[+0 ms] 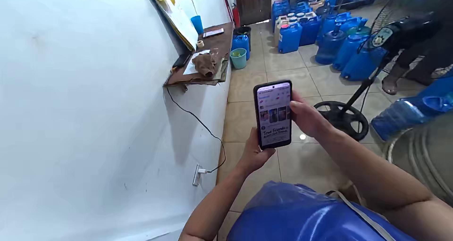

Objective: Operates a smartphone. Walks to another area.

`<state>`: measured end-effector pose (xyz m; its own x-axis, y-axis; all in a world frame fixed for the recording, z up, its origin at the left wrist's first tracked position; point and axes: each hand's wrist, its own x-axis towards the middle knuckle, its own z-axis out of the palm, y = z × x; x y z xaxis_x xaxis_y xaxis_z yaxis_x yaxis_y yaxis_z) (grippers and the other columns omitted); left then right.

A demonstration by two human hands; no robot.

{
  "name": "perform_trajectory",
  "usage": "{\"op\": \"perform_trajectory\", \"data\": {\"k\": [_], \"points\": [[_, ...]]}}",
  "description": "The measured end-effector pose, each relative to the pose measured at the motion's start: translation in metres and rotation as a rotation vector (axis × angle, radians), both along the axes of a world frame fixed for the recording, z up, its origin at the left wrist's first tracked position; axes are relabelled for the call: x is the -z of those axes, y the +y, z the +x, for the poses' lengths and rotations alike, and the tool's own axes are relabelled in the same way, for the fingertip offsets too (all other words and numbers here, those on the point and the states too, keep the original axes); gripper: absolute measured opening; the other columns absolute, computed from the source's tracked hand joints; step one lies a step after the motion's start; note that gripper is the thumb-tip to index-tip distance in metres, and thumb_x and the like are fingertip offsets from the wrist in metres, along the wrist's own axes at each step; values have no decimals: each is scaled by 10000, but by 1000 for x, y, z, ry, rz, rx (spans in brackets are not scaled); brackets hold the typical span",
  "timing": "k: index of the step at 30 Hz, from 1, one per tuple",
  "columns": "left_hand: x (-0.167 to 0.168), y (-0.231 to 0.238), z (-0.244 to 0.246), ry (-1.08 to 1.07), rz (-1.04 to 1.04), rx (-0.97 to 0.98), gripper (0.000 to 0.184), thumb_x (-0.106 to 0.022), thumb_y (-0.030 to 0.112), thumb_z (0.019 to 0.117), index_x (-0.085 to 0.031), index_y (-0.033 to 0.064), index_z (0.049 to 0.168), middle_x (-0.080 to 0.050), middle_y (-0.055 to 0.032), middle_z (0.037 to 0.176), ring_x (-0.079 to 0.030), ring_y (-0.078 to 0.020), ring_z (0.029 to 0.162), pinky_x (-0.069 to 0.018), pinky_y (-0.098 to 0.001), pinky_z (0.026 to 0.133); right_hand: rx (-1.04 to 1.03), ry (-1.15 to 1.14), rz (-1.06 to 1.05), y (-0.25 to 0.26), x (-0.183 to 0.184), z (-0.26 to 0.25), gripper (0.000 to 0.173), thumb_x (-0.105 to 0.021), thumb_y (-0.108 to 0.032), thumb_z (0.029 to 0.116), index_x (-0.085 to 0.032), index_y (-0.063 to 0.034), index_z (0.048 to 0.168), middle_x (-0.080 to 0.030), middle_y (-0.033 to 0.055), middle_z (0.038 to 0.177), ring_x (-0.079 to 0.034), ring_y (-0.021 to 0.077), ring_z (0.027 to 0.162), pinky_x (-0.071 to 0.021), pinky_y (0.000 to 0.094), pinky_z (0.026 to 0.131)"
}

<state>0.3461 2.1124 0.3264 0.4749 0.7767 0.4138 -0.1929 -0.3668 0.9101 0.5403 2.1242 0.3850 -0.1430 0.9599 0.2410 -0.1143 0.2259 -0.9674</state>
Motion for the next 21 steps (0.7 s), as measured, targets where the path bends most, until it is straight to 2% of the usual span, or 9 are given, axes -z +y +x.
{"op": "perform_trajectory", "data": {"k": [3,5,7,9,11,13,15,17,21], "points": [[-13,51,6,-29,-29,15,714,-634,-118,772,-246,-262,1353,-615,-161,1250,-636,-19,1126,-528,-231,992,-67,-34,-48,37,14,11,806,-636,-569,861,-362,-78,1439,-661,-104,1148,-641,-13,1039,-548,229,923],[-19,86,12,-9,-37,4,712,-624,-133,772,-239,-260,1357,-611,-173,1244,-639,-24,1120,-528,-225,984,-192,-10,-50,71,20,21,942,-692,-677,818,-307,-89,1447,-656,-108,1194,-650,5,1086,-555,233,948],[-23,125,18,10,-16,-8,700,-616,-144,764,-246,-258,1347,-619,-181,1246,-648,-31,1119,-536,-231,979,-293,44,-85,115,19,31,975,-726,-676,789,-274,-130,1458,-666,-96,1212,-671,43,1090,-574,255,934],[-28,165,26,17,-30,-32,708,-612,-154,760,-237,-242,1354,-615,-164,1254,-649,-30,1120,-541,-237,984,-382,85,-126,165,18,41,922,-756,-660,765,-317,-177,1416,-691,-96,1171,-690,61,1045,-586,263,889],[-33,205,34,38,-38,-102,714,-618,-136,760,-242,-221,1361,-617,-142,1252,-652,-22,1109,-547,-235,974,-437,95,-126,219,15,48,798,-756,-580,789,-368,-193,1368,-708,-107,1114,-698,48,989,-587,246,847],[-37,245,40,53,-50,-183,732,-634,-113,766,-243,-197,1380,-612,-127,1261,-650,-20,1109,-546,-234,976,-430,103,-100,269,8,47,569,-679,-338,837,-413,-189,1317,-715,-118,1052,-695,23,938,-583,228,830],[-44,283,45,63,-67,-279,760,-637,-115,764,-232,-179,1404,-619,-122,1259,-661,-31,1099,-554,-235,969,-430,125,-65,318,2,41,509,-593,-171,838,-432,-177,1320,-714,-105,1039,-696,23,924,-590,239,827],[-63,319,50,114,-102,-385,797,-617,-122,772,-190,-155,1444,-612,-120,1262,-661,-32,1090,-556,-231,957,-460,167,-64,368,-11,32,495,-543,-119,846,-433,-167,1326,-715,-79,1034,-701,40,913,-597,262,824],[-93,381,48,249,-171,-611,845,-599,-89,777,-172,-52,1505,-631,-110,1204,-690,-67,961,-592,-262,831,-605,168,8,457,-30,12,456,-489,-104,893,-416,-141,1342,-696,-77,1039,-691,26,892,-599,257,795]]}}
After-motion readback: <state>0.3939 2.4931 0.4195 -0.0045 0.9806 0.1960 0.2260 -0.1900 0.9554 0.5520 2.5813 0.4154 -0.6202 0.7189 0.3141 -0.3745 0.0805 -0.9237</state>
